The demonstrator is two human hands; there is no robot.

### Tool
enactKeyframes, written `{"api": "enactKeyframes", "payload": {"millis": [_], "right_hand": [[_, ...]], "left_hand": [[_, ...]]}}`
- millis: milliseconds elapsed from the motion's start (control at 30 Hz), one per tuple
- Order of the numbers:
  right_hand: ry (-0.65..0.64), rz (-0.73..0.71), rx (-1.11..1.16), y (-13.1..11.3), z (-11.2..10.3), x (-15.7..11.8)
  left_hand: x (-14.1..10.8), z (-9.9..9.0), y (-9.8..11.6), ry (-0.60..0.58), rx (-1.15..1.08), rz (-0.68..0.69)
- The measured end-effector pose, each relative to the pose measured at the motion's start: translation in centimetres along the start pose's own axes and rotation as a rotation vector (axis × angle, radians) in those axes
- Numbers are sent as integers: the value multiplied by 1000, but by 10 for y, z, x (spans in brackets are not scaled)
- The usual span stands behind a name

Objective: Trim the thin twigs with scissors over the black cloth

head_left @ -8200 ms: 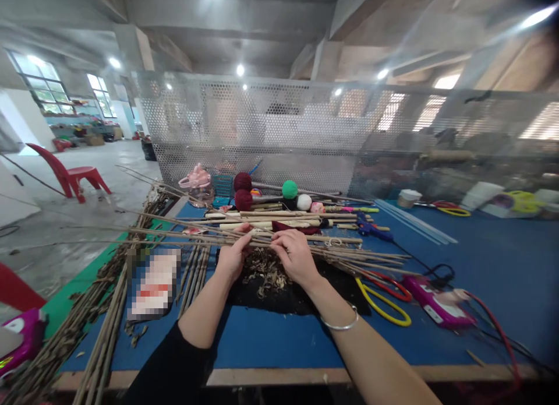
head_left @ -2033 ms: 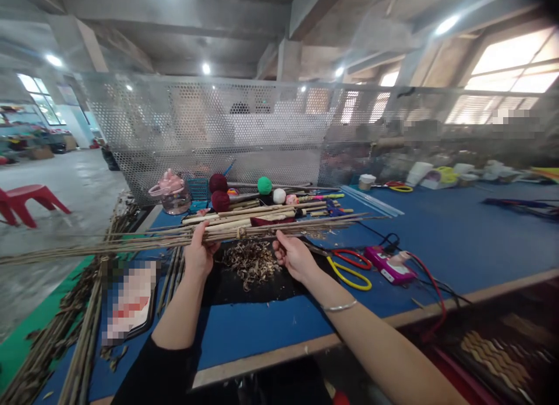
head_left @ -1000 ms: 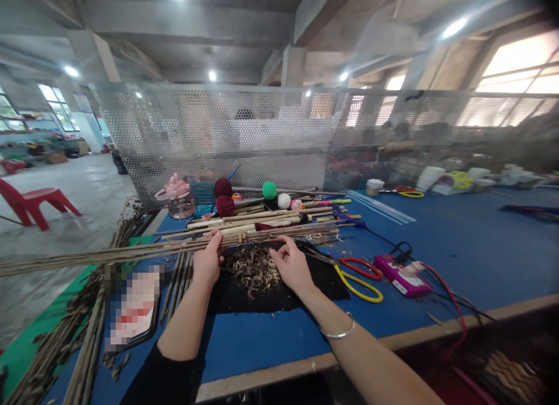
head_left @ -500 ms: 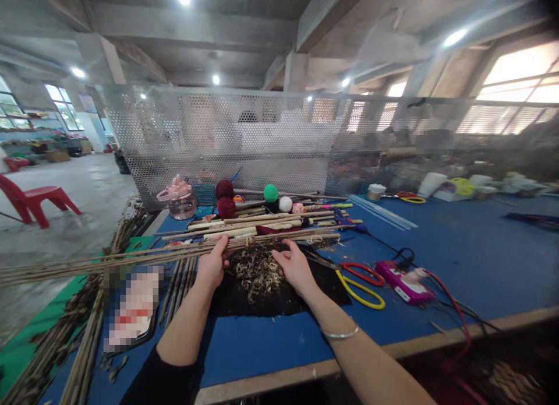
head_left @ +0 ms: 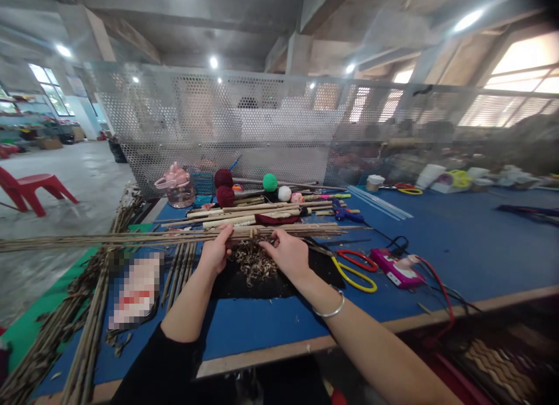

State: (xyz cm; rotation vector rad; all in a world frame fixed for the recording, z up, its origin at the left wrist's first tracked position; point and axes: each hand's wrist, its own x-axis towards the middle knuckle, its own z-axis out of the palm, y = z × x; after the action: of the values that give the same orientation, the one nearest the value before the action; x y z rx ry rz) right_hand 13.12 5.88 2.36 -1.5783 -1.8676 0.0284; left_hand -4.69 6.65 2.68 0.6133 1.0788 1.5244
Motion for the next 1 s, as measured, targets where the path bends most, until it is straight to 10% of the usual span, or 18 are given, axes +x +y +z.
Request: {"api": "enactKeyframes", "payload": {"millis": [600, 1000], "right_hand": [[-214, -296, 210, -4, 7, -4], [137, 194, 656, 16, 14, 9]], "left_hand": [[6, -3, -5, 62, 78, 159], [-1, -1, 7, 55, -25, 211]]}}
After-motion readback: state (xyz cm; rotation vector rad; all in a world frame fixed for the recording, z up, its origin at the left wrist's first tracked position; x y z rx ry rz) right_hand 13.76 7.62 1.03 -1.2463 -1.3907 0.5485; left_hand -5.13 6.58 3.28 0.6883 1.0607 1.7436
